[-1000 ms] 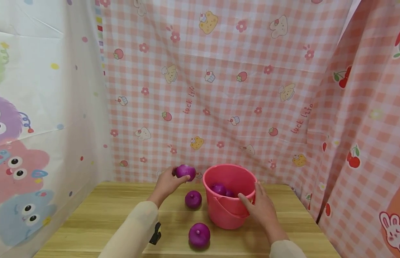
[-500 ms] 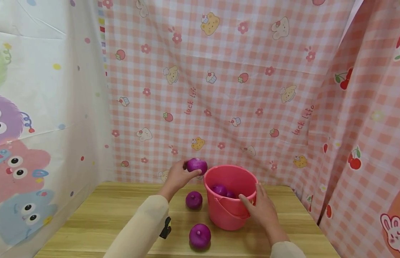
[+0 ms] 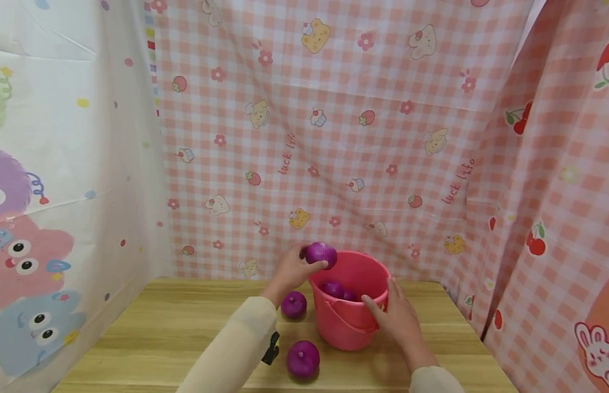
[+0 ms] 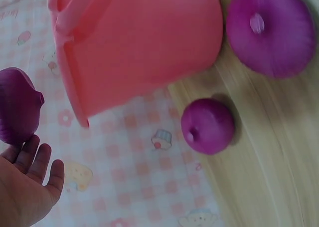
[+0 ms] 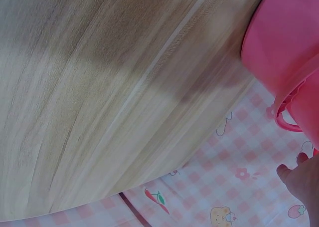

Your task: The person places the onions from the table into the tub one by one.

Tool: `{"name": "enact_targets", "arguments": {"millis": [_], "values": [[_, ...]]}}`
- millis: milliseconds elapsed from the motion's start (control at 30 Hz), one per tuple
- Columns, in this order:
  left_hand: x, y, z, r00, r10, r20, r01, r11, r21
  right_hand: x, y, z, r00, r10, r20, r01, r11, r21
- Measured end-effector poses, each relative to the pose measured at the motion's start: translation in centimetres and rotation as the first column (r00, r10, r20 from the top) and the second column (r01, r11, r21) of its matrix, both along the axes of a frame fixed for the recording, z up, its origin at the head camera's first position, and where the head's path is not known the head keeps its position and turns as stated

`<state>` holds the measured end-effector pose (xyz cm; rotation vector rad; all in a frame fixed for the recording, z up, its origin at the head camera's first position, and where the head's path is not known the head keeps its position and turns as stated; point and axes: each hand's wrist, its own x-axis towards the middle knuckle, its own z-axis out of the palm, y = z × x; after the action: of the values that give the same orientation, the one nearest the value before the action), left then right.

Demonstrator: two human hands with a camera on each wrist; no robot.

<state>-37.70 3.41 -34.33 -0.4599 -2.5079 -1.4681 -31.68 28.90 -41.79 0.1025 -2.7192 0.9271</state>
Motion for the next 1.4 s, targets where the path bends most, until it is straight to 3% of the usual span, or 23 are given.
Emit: {"name": "enact_targets", "arguments": {"millis": [367, 533, 667, 933, 1400], "values": [[1.1, 2.7, -0.2, 0.995, -0.094, 0.036, 0.093, 0.995, 0.024, 0.0, -0.4, 0.1, 1.000, 0.012, -0.016, -0.012, 1.000, 0.003], [1.4, 2.9, -0.2, 0.989, -0.107, 0.100, 0.108, 0.994, -0.002, 0.0, -0.5, 0.1, 1.000, 0.013, -0.016, -0.013, 1.000, 0.002], [1.4, 2.3, -0.3, 0.989, -0.093, 0.115, 0.090, 0.995, 0.031, 0.0, -0.4, 0.1, 1.000, 0.011, -0.011, -0.011, 1.000, 0.001], [0.6, 0.4, -0.4, 0.998, -0.047, 0.030, 0.048, 0.999, -0.022, 0.0, -0.2, 0.0, 1.000, -0.001, -0.004, 0.001, 1.000, 0.009], [0.5, -2.8, -1.7, 0.998, -0.001, 0.068, 0.003, 1.000, -0.019, -0.1, 0.1, -0.4, 1.000, -0.005, -0.004, 0.005, 1.000, 0.021]]}}
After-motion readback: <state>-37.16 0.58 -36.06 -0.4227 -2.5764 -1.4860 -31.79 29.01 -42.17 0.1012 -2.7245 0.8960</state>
